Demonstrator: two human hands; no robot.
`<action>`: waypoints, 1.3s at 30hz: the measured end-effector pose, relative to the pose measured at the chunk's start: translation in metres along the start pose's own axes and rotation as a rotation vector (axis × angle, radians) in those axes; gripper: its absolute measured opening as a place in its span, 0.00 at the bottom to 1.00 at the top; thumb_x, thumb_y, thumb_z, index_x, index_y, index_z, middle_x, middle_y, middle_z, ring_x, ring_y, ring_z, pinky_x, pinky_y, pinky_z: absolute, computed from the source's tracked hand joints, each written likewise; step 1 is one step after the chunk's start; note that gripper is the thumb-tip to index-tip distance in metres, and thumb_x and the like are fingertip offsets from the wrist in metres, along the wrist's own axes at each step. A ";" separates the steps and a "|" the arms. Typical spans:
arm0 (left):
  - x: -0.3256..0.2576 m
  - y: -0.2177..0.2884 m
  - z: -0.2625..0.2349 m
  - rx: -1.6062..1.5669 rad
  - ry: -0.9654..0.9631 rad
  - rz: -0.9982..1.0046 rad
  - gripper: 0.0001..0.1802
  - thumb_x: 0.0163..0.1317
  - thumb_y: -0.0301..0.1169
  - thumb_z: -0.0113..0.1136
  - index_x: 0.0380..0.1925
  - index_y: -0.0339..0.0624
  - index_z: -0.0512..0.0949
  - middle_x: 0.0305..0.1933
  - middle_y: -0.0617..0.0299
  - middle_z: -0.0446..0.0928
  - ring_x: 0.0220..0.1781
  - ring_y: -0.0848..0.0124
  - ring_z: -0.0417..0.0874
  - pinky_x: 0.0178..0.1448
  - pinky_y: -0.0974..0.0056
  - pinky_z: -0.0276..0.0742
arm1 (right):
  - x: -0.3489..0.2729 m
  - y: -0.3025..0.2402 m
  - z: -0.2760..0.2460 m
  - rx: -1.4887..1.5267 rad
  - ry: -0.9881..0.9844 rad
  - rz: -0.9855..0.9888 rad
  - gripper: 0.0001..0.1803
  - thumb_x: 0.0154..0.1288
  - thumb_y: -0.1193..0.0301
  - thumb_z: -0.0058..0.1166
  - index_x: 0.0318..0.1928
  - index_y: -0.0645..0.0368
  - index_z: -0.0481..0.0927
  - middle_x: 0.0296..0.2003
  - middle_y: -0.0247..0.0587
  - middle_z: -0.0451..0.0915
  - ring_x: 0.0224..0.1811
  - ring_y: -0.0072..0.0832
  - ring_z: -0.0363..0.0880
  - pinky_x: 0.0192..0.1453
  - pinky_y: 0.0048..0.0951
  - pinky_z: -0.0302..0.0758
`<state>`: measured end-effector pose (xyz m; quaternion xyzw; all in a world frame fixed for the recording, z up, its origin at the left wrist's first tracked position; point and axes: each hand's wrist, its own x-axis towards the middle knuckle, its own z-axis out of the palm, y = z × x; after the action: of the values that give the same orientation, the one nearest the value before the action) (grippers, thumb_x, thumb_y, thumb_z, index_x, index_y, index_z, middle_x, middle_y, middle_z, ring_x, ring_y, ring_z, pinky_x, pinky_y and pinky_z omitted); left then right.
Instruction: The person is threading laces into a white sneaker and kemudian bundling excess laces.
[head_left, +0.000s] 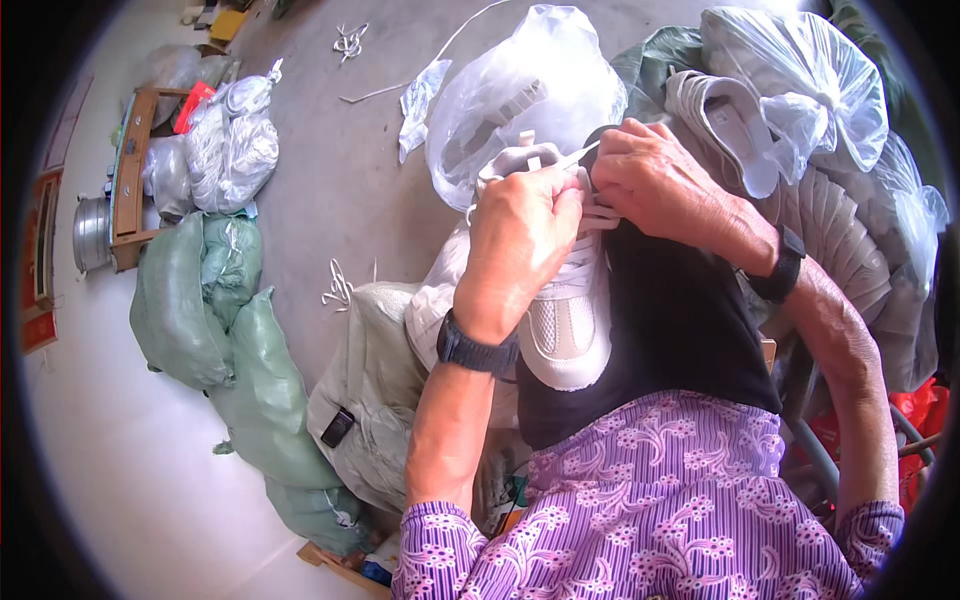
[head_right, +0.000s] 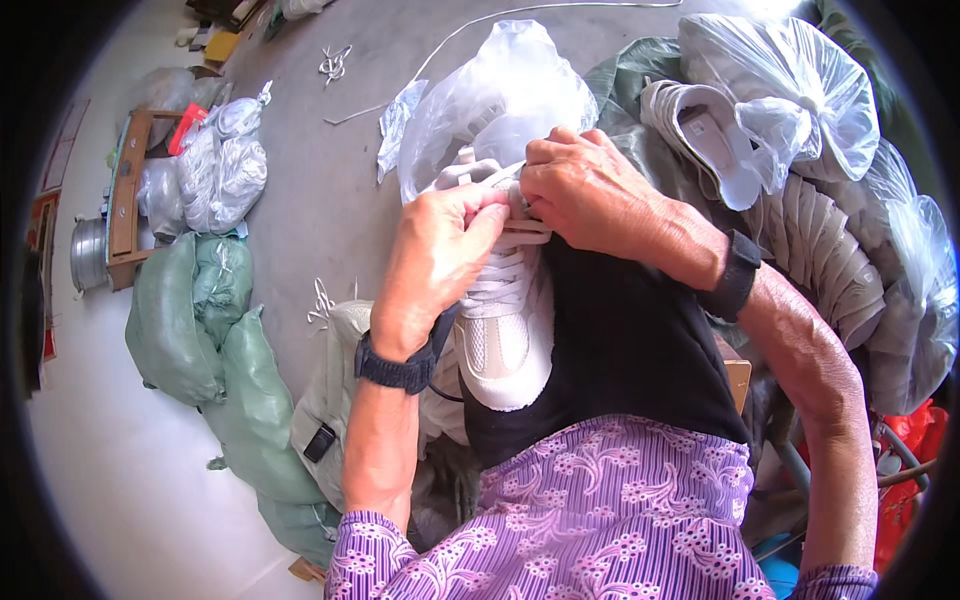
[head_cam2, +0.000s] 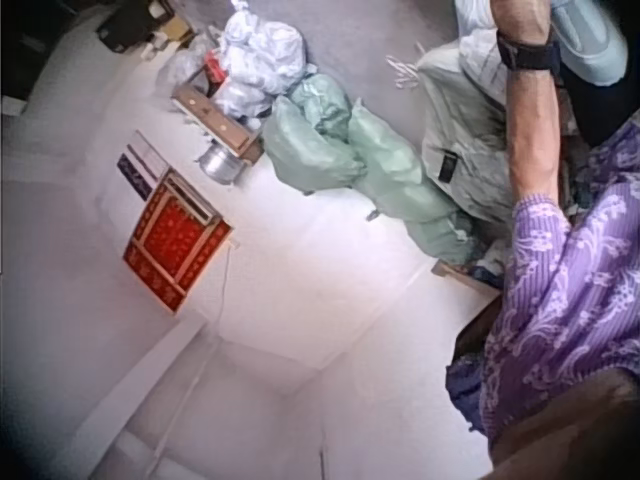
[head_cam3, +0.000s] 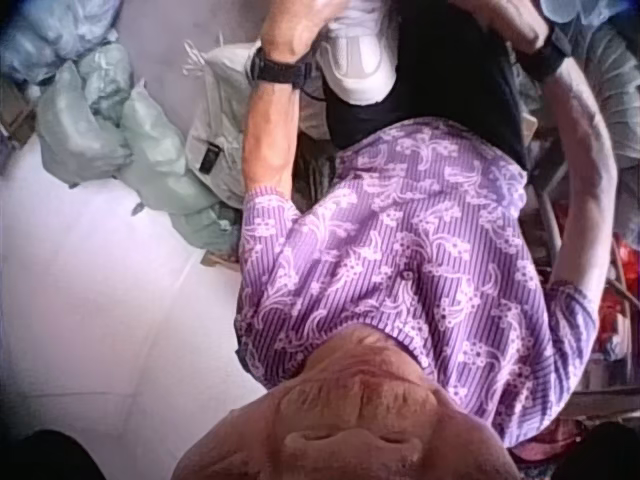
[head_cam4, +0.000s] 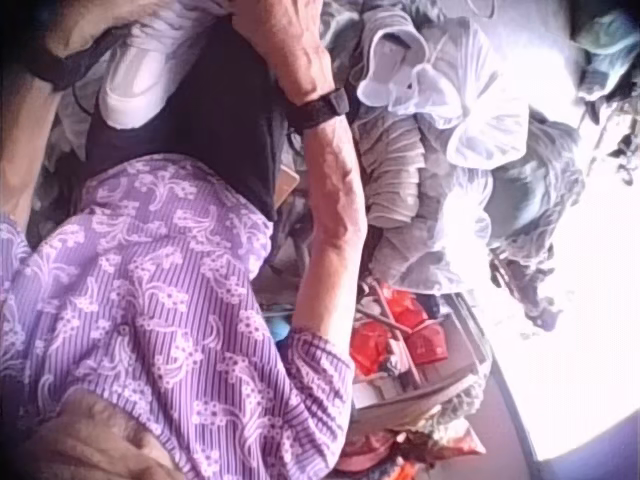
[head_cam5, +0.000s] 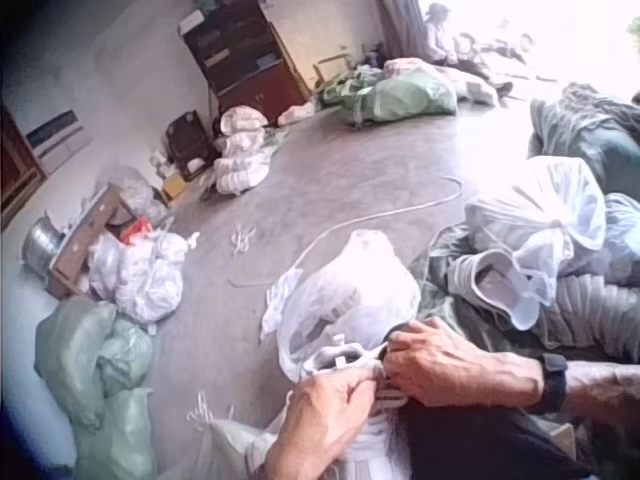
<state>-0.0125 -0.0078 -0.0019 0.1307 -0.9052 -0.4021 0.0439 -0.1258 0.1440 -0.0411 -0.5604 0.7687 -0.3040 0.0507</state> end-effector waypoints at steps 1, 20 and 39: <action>0.002 -0.002 0.003 0.083 -0.029 0.035 0.10 0.60 0.31 0.57 0.33 0.34 0.81 0.18 0.72 0.69 0.22 0.84 0.66 0.26 0.72 0.64 | 0.000 0.001 0.004 -0.013 0.011 -0.018 0.03 0.52 0.73 0.53 0.25 0.58 0.77 0.32 0.37 0.74 0.42 0.34 0.72 0.46 0.37 0.66; 0.024 -0.005 0.007 0.301 -0.199 0.079 0.07 0.50 0.27 0.57 0.26 0.34 0.80 0.22 0.50 0.77 0.24 0.63 0.79 0.32 0.60 0.74 | -0.018 -0.001 0.007 0.132 0.177 0.030 0.04 0.55 0.68 0.56 0.30 0.53 0.80 0.35 0.34 0.74 0.45 0.34 0.71 0.48 0.38 0.66; 0.007 -0.013 -0.041 0.168 0.221 -0.076 0.09 0.61 0.31 0.60 0.36 0.37 0.79 0.27 0.69 0.77 0.28 0.83 0.72 0.32 0.73 0.70 | -0.006 0.005 -0.005 0.340 0.016 -0.064 0.08 0.52 0.68 0.61 0.28 0.57 0.76 0.35 0.38 0.72 0.44 0.38 0.71 0.50 0.39 0.66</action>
<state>-0.0093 -0.0474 0.0158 0.2115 -0.9197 -0.3093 0.1170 -0.1296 0.1523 -0.0415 -0.5656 0.6882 -0.4356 0.1291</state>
